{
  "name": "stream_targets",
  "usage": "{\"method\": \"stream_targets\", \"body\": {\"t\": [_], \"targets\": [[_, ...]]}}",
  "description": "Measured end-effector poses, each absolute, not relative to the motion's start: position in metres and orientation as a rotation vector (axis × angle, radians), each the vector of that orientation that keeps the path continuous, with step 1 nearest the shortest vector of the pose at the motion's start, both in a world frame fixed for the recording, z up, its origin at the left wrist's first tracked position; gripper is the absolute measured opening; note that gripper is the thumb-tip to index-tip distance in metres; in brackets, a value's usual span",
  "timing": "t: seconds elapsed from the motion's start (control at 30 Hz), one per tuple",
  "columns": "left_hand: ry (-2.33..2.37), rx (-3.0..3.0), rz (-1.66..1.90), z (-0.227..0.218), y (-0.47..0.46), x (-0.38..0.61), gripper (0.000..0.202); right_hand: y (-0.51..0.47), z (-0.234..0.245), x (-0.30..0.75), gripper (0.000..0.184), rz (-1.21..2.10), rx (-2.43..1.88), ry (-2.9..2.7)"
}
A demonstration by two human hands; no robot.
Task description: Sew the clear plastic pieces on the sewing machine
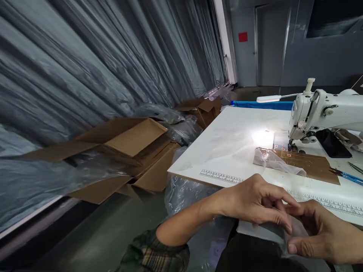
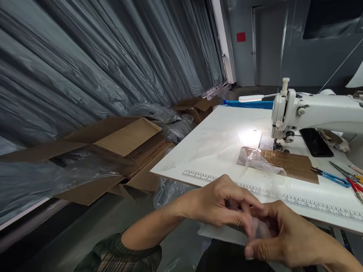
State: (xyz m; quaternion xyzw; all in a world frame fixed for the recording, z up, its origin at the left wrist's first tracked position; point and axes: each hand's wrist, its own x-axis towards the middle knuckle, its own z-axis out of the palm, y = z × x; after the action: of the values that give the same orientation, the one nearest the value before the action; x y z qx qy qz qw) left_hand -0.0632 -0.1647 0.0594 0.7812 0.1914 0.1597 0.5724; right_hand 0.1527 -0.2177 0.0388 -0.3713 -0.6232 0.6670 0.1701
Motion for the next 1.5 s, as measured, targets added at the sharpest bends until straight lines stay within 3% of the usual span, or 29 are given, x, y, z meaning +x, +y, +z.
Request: {"method": "stream_targets", "body": {"t": [0.13, 0.27, 0.4, 0.6, 0.87, 1.03, 1.23, 1.5], "targets": [[0.455, 1.663, 0.300, 0.066, -0.136, -0.063, 0.047, -0.195, 0.050, 0.164, 0.048, 1.912, -1.131, -1.818], [0.485, 1.672, 0.207, 0.070, -0.082, -0.065, 0.058, -0.152, 0.052, 0.171, 0.056, 1.589, -1.204, -1.766], [0.737, 1.654, 0.268, 0.059, -0.025, -0.066, 0.039, -0.105, 0.038, 0.169, 0.064, 1.305, -1.386, -1.672], [0.958, 1.429, 0.696, 0.019, 0.011, -0.058, 0.021, -0.071, 0.010, 0.164, 0.057, 0.857, -1.569, -1.812], [0.992, 1.227, 0.957, 0.004, 0.002, -0.056, 0.019, -0.068, -0.004, 0.144, 0.066, 1.091, -1.506, -1.478], [0.942, 1.054, 1.038, 0.006, -0.003, -0.057, 0.028, -0.066, -0.002, 0.129, 0.066, 1.157, -1.470, -1.264], [0.710, 0.728, 1.010, 0.013, -0.007, -0.055, 0.031, -0.070, -0.015, 0.137, 0.053, 1.227, -1.460, -1.004], [0.720, 0.646, 1.019, 0.009, -0.011, -0.047, 0.022, -0.072, -0.009, 0.137, 0.060, 1.180, -1.386, -0.971]]}}
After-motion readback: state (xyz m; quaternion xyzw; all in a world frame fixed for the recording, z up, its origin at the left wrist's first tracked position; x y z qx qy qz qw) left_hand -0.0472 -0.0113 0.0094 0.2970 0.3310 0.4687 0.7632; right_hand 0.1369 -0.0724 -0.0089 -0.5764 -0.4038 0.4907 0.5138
